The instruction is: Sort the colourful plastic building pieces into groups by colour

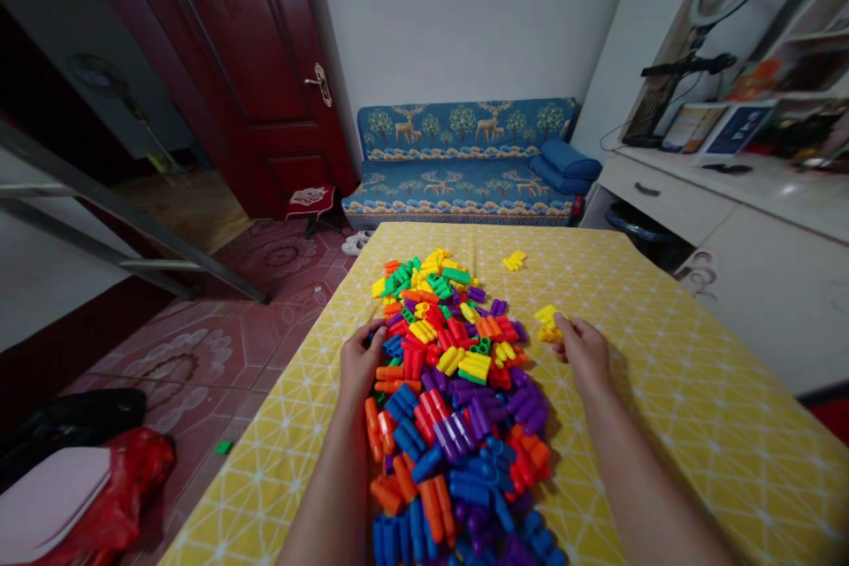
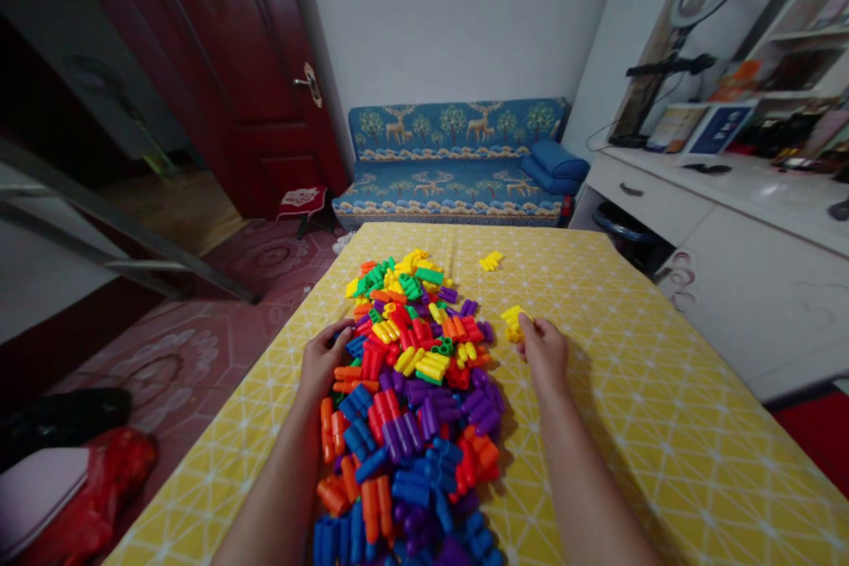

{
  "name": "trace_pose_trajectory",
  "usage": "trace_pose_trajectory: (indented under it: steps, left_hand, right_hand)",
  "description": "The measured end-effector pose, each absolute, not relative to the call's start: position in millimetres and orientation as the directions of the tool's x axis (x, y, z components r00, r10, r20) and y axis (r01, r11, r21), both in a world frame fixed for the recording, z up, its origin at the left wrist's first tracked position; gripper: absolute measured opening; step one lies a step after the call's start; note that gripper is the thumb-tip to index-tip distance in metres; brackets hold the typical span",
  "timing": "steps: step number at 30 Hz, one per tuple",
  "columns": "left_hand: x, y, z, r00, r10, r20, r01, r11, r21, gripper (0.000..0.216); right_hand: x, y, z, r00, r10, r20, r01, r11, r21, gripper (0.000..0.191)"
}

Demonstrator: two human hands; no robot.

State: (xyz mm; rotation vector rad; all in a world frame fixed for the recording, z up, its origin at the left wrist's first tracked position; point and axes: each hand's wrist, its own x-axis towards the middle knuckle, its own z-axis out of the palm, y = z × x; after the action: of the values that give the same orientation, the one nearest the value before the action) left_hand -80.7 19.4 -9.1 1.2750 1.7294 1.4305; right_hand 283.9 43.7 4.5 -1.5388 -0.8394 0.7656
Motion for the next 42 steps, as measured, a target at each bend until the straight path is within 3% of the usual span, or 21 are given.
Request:
trace_pose_trajectory:
  steps: [6,12,17,19,21,25,28,37,42]
  left_hand:
    - [-80.5,19.9,-11.1,-0.397,0.900,0.179,0.338,-0.038,0.940,0.041]
    - [-79.4,18.1,-8.7,-0.388,0.904,0.178,0.337,-0.041,0.941,0.042]
    - [-78.0,18.4,-8.4,-0.392,0.904,0.173,0.320,-0.043,0.947,0.041]
    - [-77.9,19.0,-8.9,-0.402,0.900,0.166,0.323,-0.030,0.946,0.041]
    - [-78.0,19.6,-9.1,-0.409,0.899,0.157,0.327,-0.016,0.945,0.042]
    - [-78.0,19.8,-9.1,-0.405,0.901,0.156,0.331,-0.015,0.943,0.040]
    - [-77.7,19.6,-9.6,-0.406,0.899,0.161,0.336,-0.017,0.942,0.038]
    - [-77.3,17.7,-8.0,-0.418,0.900,0.127,0.321,0.016,0.947,0.038]
    - [-76.1,16.1,-4.7,-0.424,0.898,0.114,0.325,0.033,0.945,0.039]
  right_hand:
    - [303.6,51.9,-10.8,0.495,0.863,0.099,0.358,-0.098,-0.929,0.040]
    - [299.5,43.6,-19.0,0.459,0.856,0.238,0.583,-0.088,-0.808,0.058]
    - [303.0,43.0,-13.3,0.396,0.848,0.353,0.659,0.005,-0.752,0.028]
    - [304.0,50.5,-9.5,0.346,0.816,0.462,0.703,0.100,-0.704,0.030]
    - [305.1,60.5,-9.5,0.176,0.831,0.527,0.783,0.207,-0.587,0.035]
    - [308.2,82.3,-19.7,-0.188,0.870,0.455,0.870,0.363,-0.333,0.036]
    - [308.0,105.4,-21.2,-0.304,0.863,0.403,0.852,0.436,-0.291,0.036]
    - [256.9,234.9,32.0,-0.276,0.837,0.472,0.884,0.414,-0.216,0.038]
    - [235.9,273.8,16.2,-0.141,0.930,0.338,0.955,0.218,-0.200,0.043]
